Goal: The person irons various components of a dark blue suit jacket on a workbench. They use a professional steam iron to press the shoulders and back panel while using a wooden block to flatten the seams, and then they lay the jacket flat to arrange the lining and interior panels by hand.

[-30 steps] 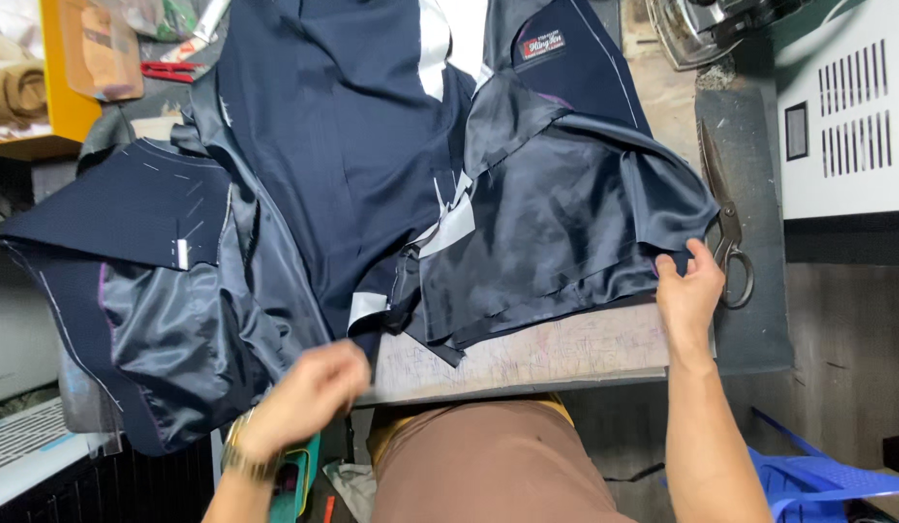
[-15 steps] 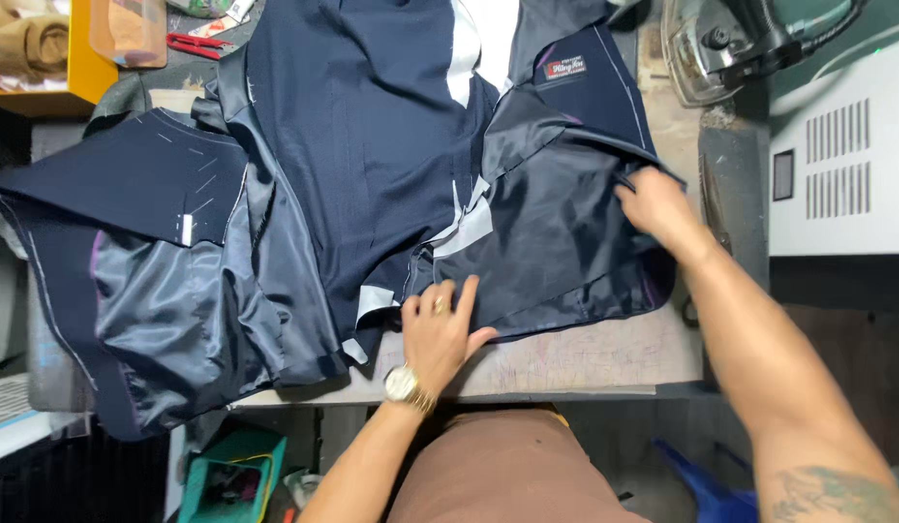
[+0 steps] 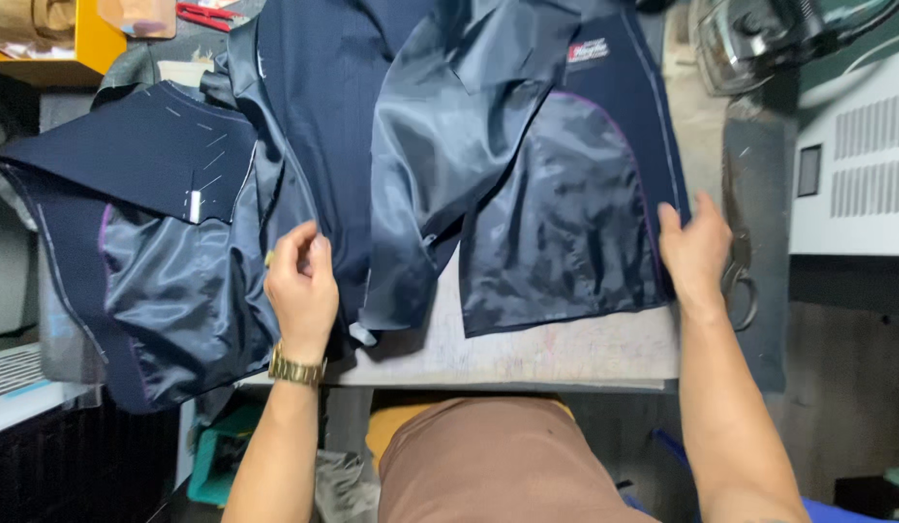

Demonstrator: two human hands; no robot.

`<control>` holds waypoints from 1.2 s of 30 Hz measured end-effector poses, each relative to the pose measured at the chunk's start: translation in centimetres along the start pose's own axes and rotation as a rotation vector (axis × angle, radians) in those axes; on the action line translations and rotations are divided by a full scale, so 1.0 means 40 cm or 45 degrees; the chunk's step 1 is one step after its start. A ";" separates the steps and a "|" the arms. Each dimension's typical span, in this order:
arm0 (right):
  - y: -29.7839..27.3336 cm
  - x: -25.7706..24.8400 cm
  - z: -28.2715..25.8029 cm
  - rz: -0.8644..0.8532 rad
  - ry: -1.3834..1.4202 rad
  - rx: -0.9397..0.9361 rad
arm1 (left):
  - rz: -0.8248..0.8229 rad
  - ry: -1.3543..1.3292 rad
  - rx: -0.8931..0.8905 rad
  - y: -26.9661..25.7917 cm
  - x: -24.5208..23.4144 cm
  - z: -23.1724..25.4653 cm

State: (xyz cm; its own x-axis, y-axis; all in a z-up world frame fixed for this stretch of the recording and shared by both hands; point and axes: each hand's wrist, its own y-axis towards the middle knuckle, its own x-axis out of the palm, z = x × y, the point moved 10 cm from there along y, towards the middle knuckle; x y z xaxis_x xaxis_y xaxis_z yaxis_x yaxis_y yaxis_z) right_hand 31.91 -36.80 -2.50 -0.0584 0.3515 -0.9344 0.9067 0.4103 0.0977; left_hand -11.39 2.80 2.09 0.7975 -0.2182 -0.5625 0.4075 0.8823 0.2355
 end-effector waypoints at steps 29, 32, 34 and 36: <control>-0.613 0.282 -0.474 -0.345 0.177 -0.764 | -0.398 0.507 1.404 -0.149 0.193 0.142; -0.500 0.329 -0.323 -0.226 -0.035 -0.245 | -0.272 0.231 1.370 -0.174 0.201 0.240; -0.456 0.304 -0.326 -0.131 0.071 -0.097 | -0.266 0.067 1.315 -0.239 0.198 0.263; -0.442 0.333 -0.332 -0.444 0.645 0.476 | -0.442 -0.030 1.297 -0.338 0.219 0.264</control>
State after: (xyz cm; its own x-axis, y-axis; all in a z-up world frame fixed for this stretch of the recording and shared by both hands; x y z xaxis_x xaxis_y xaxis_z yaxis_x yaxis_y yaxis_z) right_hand 9.54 -28.20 -12.12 -0.4753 0.6368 -0.6071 0.8769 0.2862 -0.3862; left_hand -5.22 -15.45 2.33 0.5708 -0.4077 -0.7127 0.7834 0.0105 0.6214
